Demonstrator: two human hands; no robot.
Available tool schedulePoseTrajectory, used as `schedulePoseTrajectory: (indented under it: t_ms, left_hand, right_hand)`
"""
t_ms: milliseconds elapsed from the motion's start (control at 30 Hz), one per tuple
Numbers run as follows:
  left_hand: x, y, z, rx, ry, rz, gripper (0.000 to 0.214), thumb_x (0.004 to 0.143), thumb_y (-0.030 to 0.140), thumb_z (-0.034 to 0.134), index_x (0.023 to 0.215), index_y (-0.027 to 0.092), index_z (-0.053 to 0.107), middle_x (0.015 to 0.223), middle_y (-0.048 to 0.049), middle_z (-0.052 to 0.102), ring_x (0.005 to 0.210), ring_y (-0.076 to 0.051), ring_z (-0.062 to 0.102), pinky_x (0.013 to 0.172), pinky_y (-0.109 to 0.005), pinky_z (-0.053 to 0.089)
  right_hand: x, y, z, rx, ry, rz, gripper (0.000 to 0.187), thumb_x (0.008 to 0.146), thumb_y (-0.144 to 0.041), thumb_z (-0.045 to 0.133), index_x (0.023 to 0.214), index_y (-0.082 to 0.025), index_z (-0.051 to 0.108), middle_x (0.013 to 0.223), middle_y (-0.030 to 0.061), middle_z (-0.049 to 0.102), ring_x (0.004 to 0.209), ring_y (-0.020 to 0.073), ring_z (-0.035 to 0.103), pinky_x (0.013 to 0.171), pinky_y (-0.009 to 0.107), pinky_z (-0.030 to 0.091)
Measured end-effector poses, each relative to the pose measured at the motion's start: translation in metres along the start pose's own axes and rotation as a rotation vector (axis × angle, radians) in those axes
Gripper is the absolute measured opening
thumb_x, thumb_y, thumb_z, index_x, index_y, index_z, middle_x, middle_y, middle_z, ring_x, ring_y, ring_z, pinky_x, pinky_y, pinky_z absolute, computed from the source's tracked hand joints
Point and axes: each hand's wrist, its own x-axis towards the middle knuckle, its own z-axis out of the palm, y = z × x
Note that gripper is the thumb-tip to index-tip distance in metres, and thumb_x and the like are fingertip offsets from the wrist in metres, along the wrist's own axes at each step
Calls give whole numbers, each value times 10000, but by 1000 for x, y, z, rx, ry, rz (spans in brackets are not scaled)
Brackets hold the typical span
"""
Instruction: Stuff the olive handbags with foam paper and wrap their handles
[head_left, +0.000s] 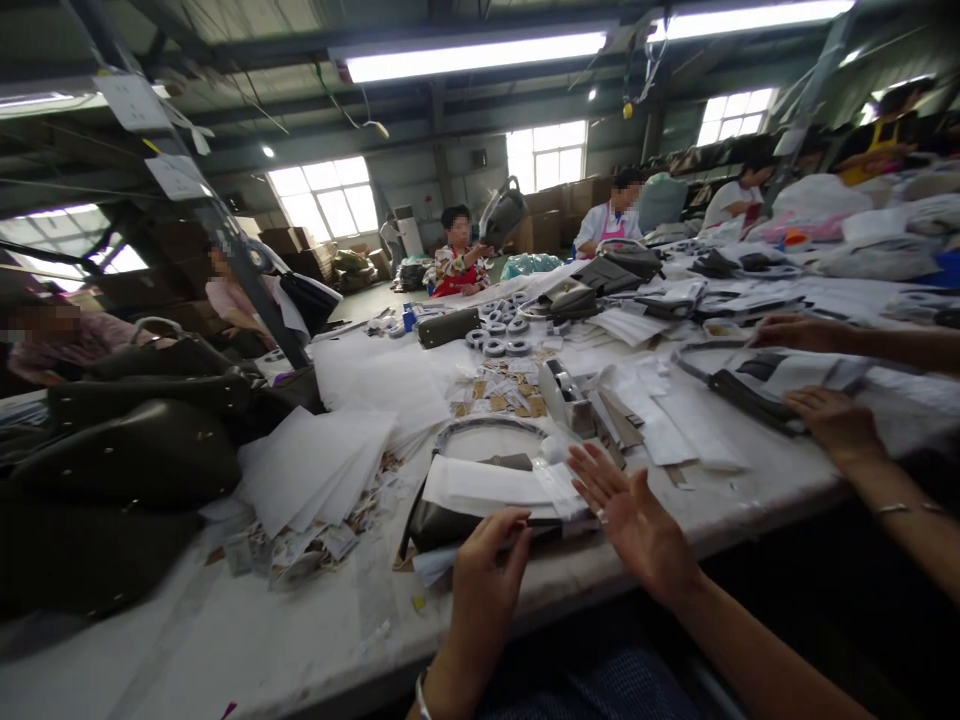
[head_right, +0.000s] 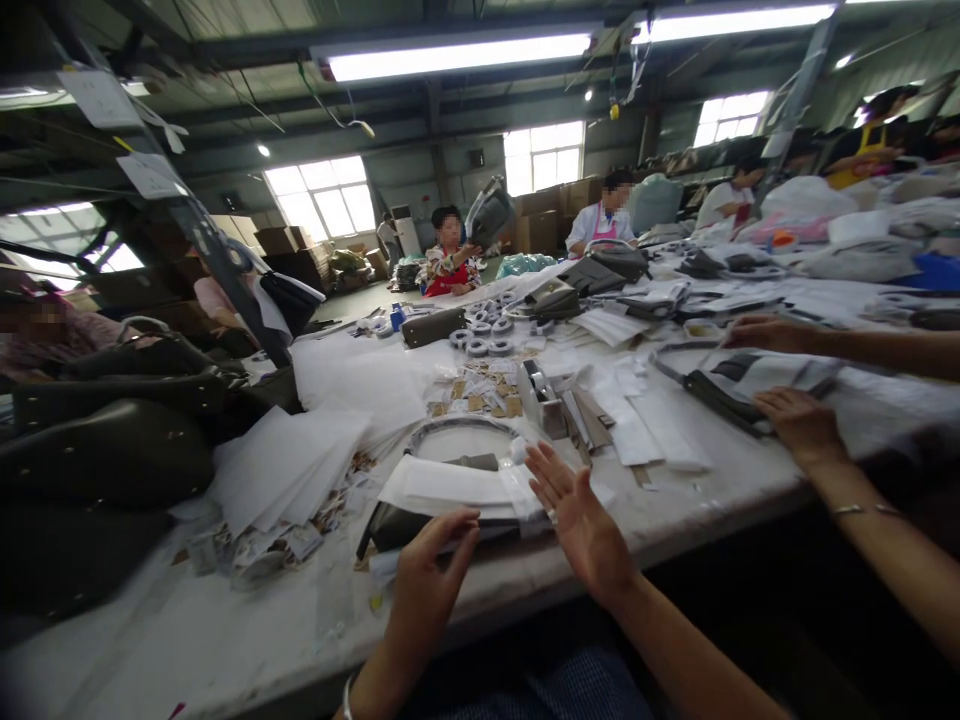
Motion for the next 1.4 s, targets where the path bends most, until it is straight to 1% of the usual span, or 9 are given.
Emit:
schedulePoseTrajectory:
  t_ms: [100,200,400,533,700,933,1067,1233,1400]
  left_hand:
    - [-7,21,5,-189,6,-109,132,929,273,607,1003,229,707,1005,-41,723,919,-189,687,827,-293,560]
    - [-12,36,18,-306,-31,-187,173,879,278,681,1046,243,705,1010,-29,708,883,-171,677,771,-263,553]
    - [-19,43,34,-299,-72,-236,111,836,229,713,945,240,730,960,-16,692,816,-150,646,685,-233,513]
    - [-26,41,29,-330,-31,-276,132,887,321,662,861,202,715,848,-24,694,821,-165,649,711,-247,502]
    - [-50,28,-5,-458,73,-491,312,884,465,644,915,161,704,791,-35,699,698,-173,676,699,-290,551]
    - [-125,-30,-106,-93,440,-696,362,738,504,768,851,160,766,858,-62,738,907,-247,653,867,-333,503]
    - [-170,-46,-148,-39,642,-814,399,665,526,810,766,146,742,764,-45,700,813,-212,622,794,-303,498]
    - [-197,-48,-152,-171,782,-917,510,650,612,791,843,148,707,787,-24,646,736,-143,598,677,-245,500]
    - [-180,-35,-133,-338,723,-911,503,689,607,779,887,152,696,838,-31,642,740,-113,592,692,-224,497]
  right_hand:
    - [-12,-13,27,350,24,69,662,949,-722,243,1368,-326,569,1524,22,456,1445,245,344,1223,489,220]
    - [-25,-18,43,475,15,109,676,940,-735,254,1366,-321,575,1532,18,444,1452,247,328,1229,483,203]
    - [-45,-14,57,404,-73,70,649,972,-685,242,1407,-306,539,1543,21,427,1469,246,289,1240,475,128]
    - [-51,-10,58,305,-102,65,609,985,-658,246,1409,-328,534,1543,18,427,1464,260,299,1221,511,173]
    - [-59,-4,47,-34,8,38,431,976,-552,458,1284,-315,646,1459,41,534,1424,285,371,1189,511,271]
    - [-65,23,12,-425,4,176,458,886,-551,598,1249,-280,672,1340,84,634,1229,349,585,1101,514,431]
    - [-62,28,8,-588,-68,173,480,860,-587,593,1206,-274,705,1199,93,715,1098,360,672,981,483,551]
    - [-58,32,24,-772,-225,143,488,766,-667,628,1092,-331,761,1008,60,773,964,363,724,777,420,644]
    - [-69,54,53,-811,-410,96,436,771,-643,660,1041,-322,778,1067,33,763,1003,343,715,927,480,586]
